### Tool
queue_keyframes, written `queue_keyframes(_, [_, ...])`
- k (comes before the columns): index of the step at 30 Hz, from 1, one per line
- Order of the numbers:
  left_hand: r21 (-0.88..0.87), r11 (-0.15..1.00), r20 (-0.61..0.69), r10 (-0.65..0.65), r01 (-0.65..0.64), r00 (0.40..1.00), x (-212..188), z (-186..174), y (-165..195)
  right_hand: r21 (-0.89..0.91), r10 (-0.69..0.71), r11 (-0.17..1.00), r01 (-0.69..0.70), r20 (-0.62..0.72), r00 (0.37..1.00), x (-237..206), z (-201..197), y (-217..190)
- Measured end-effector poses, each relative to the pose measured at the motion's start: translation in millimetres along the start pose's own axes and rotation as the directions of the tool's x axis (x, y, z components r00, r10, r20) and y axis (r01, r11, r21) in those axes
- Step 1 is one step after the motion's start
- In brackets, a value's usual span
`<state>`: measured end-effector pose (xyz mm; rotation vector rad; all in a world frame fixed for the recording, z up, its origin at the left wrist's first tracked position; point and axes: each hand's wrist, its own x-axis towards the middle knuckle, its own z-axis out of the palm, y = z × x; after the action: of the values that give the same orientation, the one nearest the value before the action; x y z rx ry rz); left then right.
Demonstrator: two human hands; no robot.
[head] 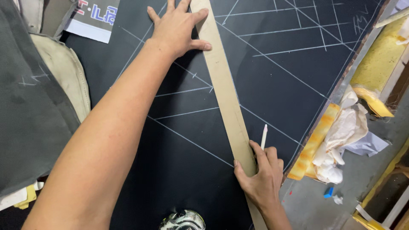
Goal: The person uses a long wooden ruler and a white chalk-like marker to draw straight lines on a large black sheet laid on a work table. They repeatedly reposition the ruler and draw intersecting lines, creating a geometric pattern across the surface.
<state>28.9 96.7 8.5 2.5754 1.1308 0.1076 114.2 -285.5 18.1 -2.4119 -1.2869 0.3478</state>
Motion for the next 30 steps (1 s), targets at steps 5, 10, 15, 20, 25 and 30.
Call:
queue_keyframes(5, [-0.001, 1.0, 0.073, 0.024, -0.024, 0.997, -4.5, -7.2, 5.0, -0.005, -0.042, 0.999, 0.042, -0.033, 0.999, -0.6, -0.3, -0.6])
queue_keyframes(10, [0.052, 0.998, 0.131, 0.015, -0.022, 0.991, 3.0, -4.6, 9.4, 0.013, -0.029, 0.999, 0.029, -0.006, 1.0, -0.9, -2.8, -2.4])
queue_keyframes(15, [0.056, 0.994, 0.126, 0.09, -0.097, 0.988, 11.7, -0.1, 10.1, 0.018, -0.015, 1.0, 0.015, 0.009, 1.0, 1.2, -4.4, -4.8])
queue_keyframes(20, [0.183, 0.973, 0.196, 0.104, -0.14, 0.975, 11.8, 3.8, 19.8, 0.019, -0.038, 0.999, 0.038, 0.001, 0.999, 0.8, -3.3, -4.0])
queue_keyframes(25, [0.203, 0.97, 0.271, 0.078, -0.136, 0.959, 15.0, 7.0, 27.9, 0.184, 0.072, 0.98, -0.078, 0.035, 0.997, 4.8, -8.2, -4.7])
queue_keyframes(30, [0.26, 0.94, 0.32, 0.132, -0.221, 0.938, 21.3, 7.8, 28.2, 0.25, -0.123, 0.961, 0.118, 0.001, 0.992, 21.2, -5.9, -30.2])
